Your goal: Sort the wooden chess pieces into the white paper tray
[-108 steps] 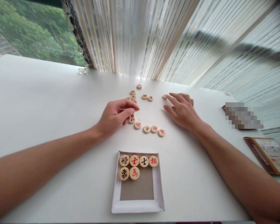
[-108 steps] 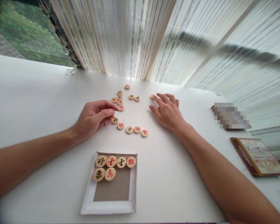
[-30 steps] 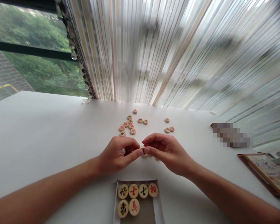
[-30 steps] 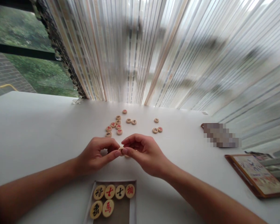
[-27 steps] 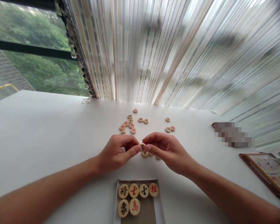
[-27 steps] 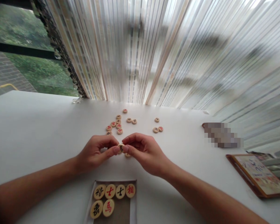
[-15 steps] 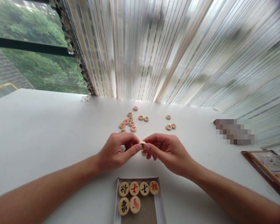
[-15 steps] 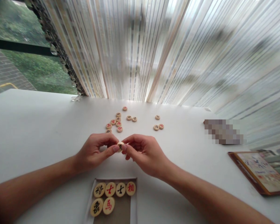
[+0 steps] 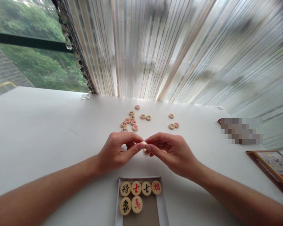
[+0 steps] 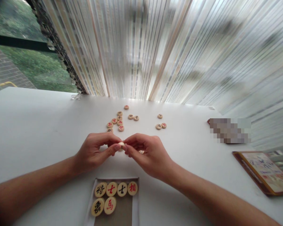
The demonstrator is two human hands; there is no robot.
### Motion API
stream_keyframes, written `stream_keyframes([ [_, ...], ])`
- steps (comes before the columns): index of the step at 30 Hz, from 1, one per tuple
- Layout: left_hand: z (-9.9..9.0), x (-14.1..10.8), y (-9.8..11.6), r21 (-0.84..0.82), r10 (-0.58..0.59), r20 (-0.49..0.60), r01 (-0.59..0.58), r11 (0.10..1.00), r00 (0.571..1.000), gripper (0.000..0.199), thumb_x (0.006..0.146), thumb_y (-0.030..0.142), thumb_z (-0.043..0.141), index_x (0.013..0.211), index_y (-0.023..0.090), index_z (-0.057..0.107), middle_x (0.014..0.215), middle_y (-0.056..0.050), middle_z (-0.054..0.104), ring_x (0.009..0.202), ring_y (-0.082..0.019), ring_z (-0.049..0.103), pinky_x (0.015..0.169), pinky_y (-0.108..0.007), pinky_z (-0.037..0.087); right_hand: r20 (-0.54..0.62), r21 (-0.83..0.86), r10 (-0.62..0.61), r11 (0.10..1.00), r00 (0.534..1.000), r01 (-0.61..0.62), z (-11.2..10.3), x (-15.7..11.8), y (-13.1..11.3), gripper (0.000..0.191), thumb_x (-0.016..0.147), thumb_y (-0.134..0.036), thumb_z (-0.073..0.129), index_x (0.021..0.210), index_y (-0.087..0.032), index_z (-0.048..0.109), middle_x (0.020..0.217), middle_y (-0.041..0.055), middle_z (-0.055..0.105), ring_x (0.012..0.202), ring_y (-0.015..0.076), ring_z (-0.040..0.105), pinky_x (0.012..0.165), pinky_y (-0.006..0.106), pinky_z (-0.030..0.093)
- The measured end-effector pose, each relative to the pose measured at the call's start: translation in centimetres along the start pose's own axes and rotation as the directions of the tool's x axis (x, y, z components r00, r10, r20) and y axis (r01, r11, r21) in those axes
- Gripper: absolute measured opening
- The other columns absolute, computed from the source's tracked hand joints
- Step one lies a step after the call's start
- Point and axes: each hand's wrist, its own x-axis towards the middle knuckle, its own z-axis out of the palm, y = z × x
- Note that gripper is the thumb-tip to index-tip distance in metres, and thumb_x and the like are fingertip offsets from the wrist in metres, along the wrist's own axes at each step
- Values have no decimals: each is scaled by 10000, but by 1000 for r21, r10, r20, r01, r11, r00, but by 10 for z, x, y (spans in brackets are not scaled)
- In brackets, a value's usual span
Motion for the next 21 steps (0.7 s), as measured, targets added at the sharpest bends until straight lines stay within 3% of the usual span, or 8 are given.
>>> stream_keyframes([
  [7,0,0,0,-42,-29,12,30,999,1000,115,969,214,752,967,143,842,745,-41,798,574,-107,676,579,-197,542,16,164,134,977,991,-135,-1,4,1,363,798,-457,941,960,-164,799,831,80,821,702,179,762,660,286,645],
  [12,0,1,-1,-71,-16,-1,16,997,1000,100,940,178,771,987,140,851,783,-63,811,619,-125,706,590,-206,570,44,160,184,969,982,-188,-4,7,1,358,788,-474,939,918,-160,827,802,80,822,702,176,758,666,290,642],
  [21,4,-2,-4,-208,-138,-12,133,969,990,302,939,139,734,1231,118,807,869,-81,839,630,-128,744,580,-197,619,98,298,218,924,971,-238,-5,9,-4,364,801,-481,932,917,-153,826,781,69,813,685,177,768,649,295,648],
])
